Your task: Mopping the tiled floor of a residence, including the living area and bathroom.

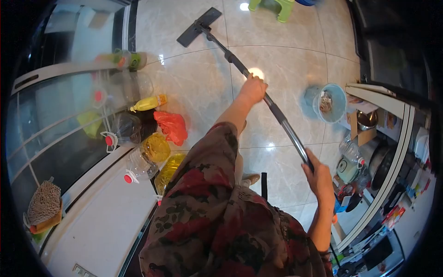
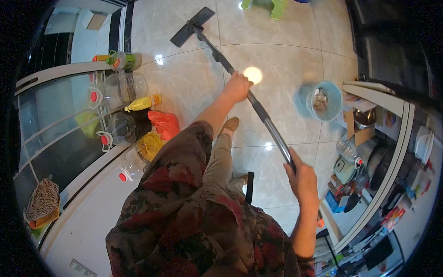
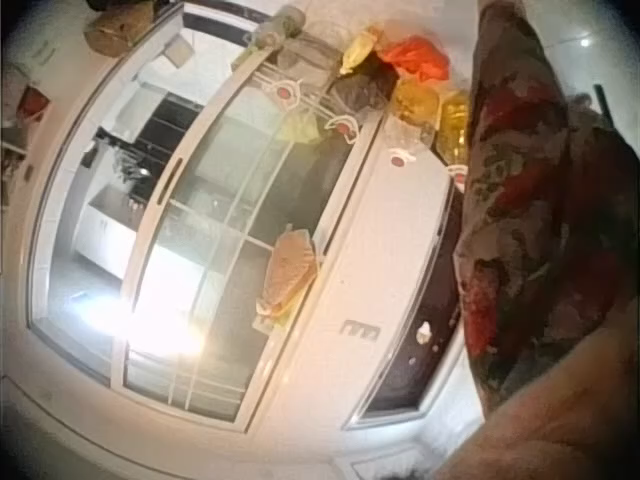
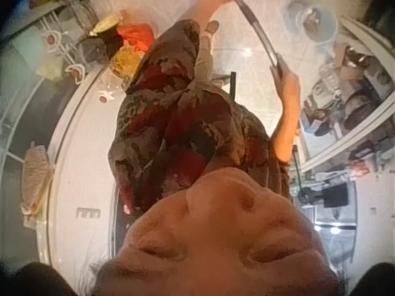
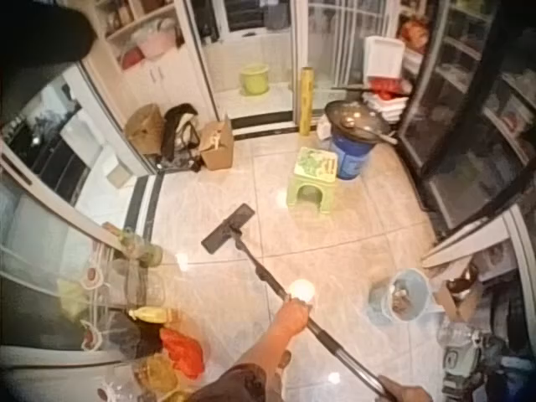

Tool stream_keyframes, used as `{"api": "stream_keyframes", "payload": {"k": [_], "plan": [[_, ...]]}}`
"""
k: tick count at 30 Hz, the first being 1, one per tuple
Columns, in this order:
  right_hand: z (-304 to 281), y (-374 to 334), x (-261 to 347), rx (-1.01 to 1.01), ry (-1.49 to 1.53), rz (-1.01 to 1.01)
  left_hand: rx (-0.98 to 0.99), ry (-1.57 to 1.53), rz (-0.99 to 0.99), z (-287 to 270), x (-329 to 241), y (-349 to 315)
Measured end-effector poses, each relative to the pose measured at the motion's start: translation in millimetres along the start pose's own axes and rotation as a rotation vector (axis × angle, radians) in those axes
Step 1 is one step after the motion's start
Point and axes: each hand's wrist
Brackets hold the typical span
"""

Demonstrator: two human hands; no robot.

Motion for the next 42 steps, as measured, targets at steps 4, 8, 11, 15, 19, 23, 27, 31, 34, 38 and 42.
{"api": "stream_keyframes", "payload": {"k": [4, 8, 11, 15, 19, 23, 27, 31, 34, 38, 42], "plan": [[-22.0, -71.2, -19.4, 0.165, -0.045, 0.072, 0.007, -0.194, 0.123, 1.9, -65.9, -45.2], [-74.2, -145.7, -53.3, 0.240, -0.029, 0.260, -0.184, -0.450, 0.185, 17.3, -176.6, -87.7], [-74.1, -157.2, -53.0, 0.275, 0.155, 0.164, -0.232, -0.495, 0.261, 2.9, -196.3, -96.9], [-62.3, -88.9, -64.8, 0.331, -0.151, 0.261, -0.175, -0.236, 0.068, 13.1, -133.6, -73.4], [-6.0, 30.9, -13.1, 0.194, -0.112, -0.239, -0.010, -0.035, -0.178, 12.2, -6.9, -50.1], [7.3, 69.1, 44.9, 0.318, -0.164, -0.359, -0.024, -0.094, -0.348, 9.0, 56.3, -82.0], [2.1, 73.0, 34.4, 0.357, -0.309, -0.485, -0.201, -0.221, -0.436, 9.1, 44.9, -95.2], [-10.7, 63.9, 22.0, 0.399, -0.426, -0.524, -0.187, -0.264, -0.519, -1.9, 14.5, -110.6], [-29.0, 49.1, 4.0, 0.435, -0.513, -0.495, -0.189, -0.311, -0.538, -5.1, -16.5, -111.9], [-32.5, 43.3, -15.9, 0.504, -0.630, -0.443, -0.297, -0.277, -0.518, 6.1, -38.2, -118.4], [-2.1, 51.4, -24.4, 0.485, -0.590, -0.390, -0.283, -0.316, -0.517, 13.6, -19.8, -130.2]]}}
Point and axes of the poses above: each hand's wrist, its own y-axis towards the middle knuckle, its own z-axis out of the palm, x = y × z, and after that the axes turned 7 degrees about z, right-handed
